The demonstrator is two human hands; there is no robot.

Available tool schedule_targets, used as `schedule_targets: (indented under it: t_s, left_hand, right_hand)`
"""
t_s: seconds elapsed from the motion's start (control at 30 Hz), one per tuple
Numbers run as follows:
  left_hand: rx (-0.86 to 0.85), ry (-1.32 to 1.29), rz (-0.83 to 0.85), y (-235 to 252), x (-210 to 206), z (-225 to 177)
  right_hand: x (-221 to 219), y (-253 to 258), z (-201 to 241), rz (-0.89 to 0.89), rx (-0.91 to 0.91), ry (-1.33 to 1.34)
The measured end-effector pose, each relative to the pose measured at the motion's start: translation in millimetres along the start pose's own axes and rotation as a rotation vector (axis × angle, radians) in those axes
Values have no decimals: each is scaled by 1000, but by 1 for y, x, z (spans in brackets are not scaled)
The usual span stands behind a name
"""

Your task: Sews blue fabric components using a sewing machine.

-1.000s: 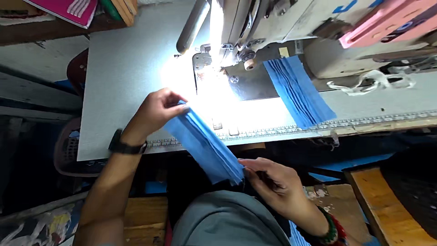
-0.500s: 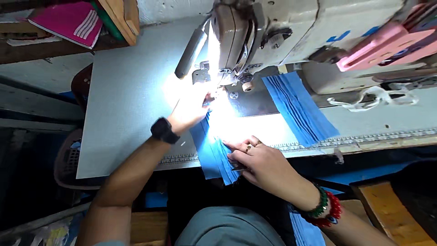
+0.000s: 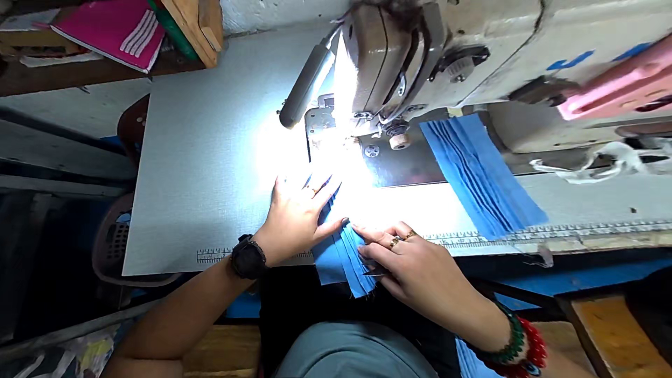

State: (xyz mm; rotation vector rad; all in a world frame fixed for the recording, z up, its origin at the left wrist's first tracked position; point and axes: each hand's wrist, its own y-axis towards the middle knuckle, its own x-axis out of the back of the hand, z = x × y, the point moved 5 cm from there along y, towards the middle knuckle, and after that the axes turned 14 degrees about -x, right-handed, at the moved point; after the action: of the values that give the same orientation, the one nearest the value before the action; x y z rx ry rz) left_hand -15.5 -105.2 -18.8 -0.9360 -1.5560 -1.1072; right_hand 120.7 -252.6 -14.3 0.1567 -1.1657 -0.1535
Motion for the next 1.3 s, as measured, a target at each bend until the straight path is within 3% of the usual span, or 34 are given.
schedule_targets:
  t_s: [0.23, 0.4, 0.97, 1.07, 1.17, 1.3]
  left_hand:
    - [-112, -46, 108, 31, 0, 24]
    - [-159, -22, 72, 42, 2, 37]
    - [-140, -43, 60, 45, -2, 46]
    - [-109, -50, 70, 37, 4, 24]
    - [-150, -161, -58, 12, 10, -15]
    - [-217, -290, -109, -26, 6, -51]
  right_hand:
    - [-7, 5, 8, -46, -92, -13]
    - [-9, 12, 9, -70, -122, -33]
    - [-9, 20, 8, -67, -152, -75]
    - [-6, 21, -1, -26, -138, 33]
    - [-4, 19, -18, -2, -79, 169]
    - [-3, 3, -27, -34, -6, 256]
